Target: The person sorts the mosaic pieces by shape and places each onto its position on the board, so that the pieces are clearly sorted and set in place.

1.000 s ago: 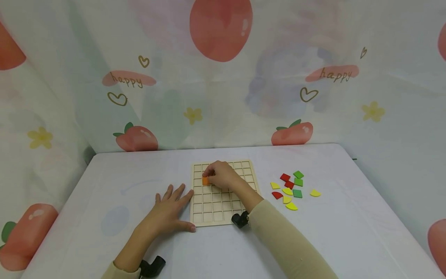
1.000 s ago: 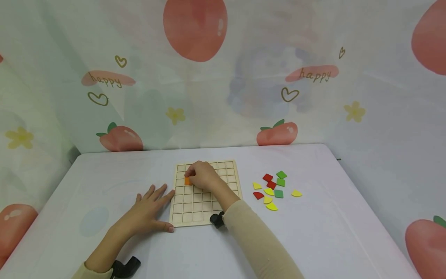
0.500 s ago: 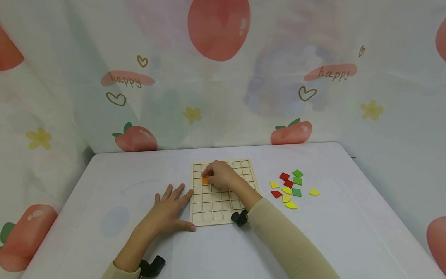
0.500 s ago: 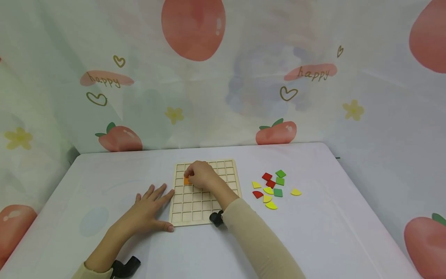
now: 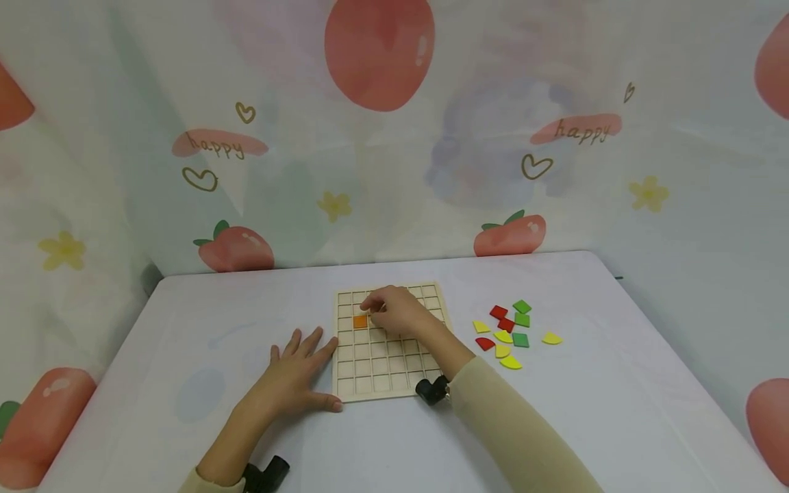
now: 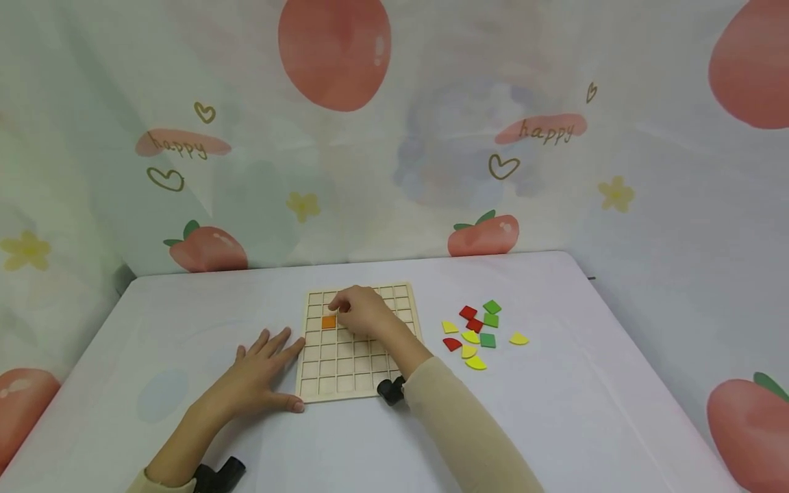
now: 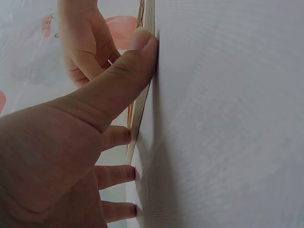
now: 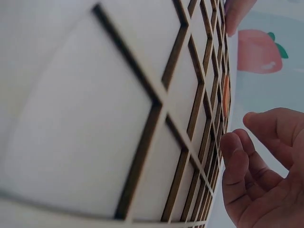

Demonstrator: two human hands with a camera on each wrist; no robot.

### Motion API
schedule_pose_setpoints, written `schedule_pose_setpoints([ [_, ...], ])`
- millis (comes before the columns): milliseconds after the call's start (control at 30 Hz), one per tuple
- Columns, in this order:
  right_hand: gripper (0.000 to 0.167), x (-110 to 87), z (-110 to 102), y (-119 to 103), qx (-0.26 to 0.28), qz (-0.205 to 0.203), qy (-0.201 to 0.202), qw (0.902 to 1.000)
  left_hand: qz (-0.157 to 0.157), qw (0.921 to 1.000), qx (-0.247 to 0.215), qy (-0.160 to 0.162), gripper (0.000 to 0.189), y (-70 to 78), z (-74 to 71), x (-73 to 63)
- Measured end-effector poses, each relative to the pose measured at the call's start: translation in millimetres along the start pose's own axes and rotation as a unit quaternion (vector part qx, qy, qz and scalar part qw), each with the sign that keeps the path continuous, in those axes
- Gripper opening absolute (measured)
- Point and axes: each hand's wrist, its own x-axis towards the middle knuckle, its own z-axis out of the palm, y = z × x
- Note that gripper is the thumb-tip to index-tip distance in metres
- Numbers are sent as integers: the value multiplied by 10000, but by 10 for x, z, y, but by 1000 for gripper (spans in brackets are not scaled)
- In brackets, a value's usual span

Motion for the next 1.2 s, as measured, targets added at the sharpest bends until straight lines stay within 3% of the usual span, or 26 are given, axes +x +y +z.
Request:
schedule_pose_setpoints([
  [600,24,-316,-274,256,609,19,579,9965,45,9999,-77,84,111,-5,23,-16],
  [1200,28,-712,-700,626,731,454,919,9921,73,9998,-105,131,113,-5,28,-16],
])
